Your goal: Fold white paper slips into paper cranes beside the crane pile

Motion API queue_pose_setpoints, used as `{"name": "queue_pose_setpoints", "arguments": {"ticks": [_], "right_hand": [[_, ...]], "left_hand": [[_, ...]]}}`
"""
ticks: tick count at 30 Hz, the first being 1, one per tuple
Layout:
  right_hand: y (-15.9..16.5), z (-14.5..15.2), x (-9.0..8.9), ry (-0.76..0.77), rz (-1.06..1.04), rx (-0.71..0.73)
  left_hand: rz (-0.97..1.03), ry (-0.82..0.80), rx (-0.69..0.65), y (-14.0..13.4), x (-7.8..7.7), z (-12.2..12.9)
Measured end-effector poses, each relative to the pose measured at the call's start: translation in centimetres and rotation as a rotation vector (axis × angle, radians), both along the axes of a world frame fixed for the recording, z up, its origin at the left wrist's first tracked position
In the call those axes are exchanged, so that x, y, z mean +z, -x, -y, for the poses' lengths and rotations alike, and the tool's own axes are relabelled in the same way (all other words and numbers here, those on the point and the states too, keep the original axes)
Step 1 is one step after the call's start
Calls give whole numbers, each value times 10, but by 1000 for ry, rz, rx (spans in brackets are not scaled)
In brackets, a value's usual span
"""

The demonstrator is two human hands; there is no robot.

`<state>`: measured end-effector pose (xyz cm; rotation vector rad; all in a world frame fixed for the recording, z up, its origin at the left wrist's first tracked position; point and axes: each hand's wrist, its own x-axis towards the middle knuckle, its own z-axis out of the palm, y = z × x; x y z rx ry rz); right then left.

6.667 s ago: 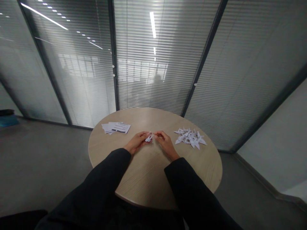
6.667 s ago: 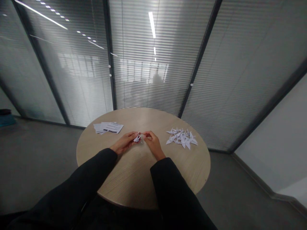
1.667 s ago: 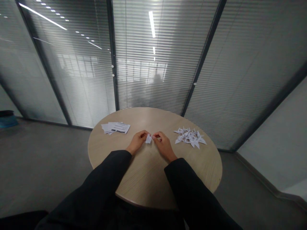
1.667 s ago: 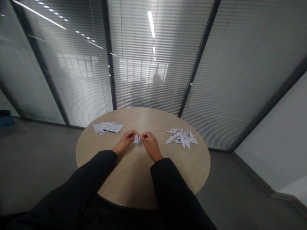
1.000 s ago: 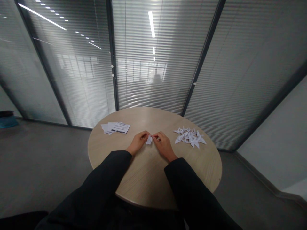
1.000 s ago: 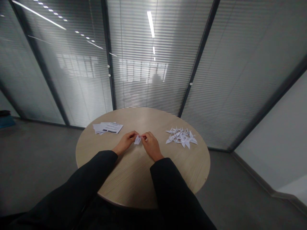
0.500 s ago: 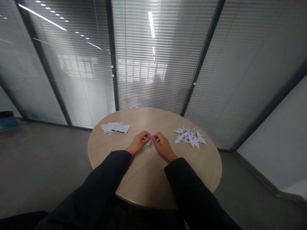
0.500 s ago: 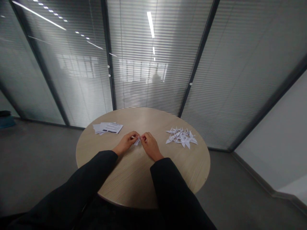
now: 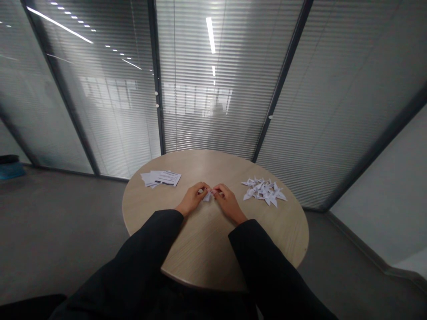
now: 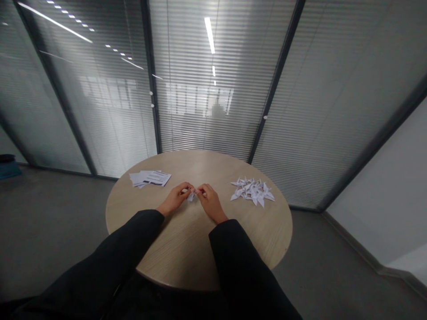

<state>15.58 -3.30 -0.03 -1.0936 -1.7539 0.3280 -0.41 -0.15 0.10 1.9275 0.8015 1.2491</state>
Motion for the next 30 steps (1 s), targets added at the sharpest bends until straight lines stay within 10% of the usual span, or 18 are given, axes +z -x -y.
{"name": "queue_pose_setpoints", "arguments": {"ticks": [7,23,30], "right_hand": [[0,-1,-1,-13,-42,-47],[-2,-4,-5,102,35,-1],[0,-1,-4,44,24,-69]], "left_hand": [[100,141,2,-2,-8,-10],[-102,-112,73,-1,-3,-3],[107,179,22,-4,-7,-3]]}}
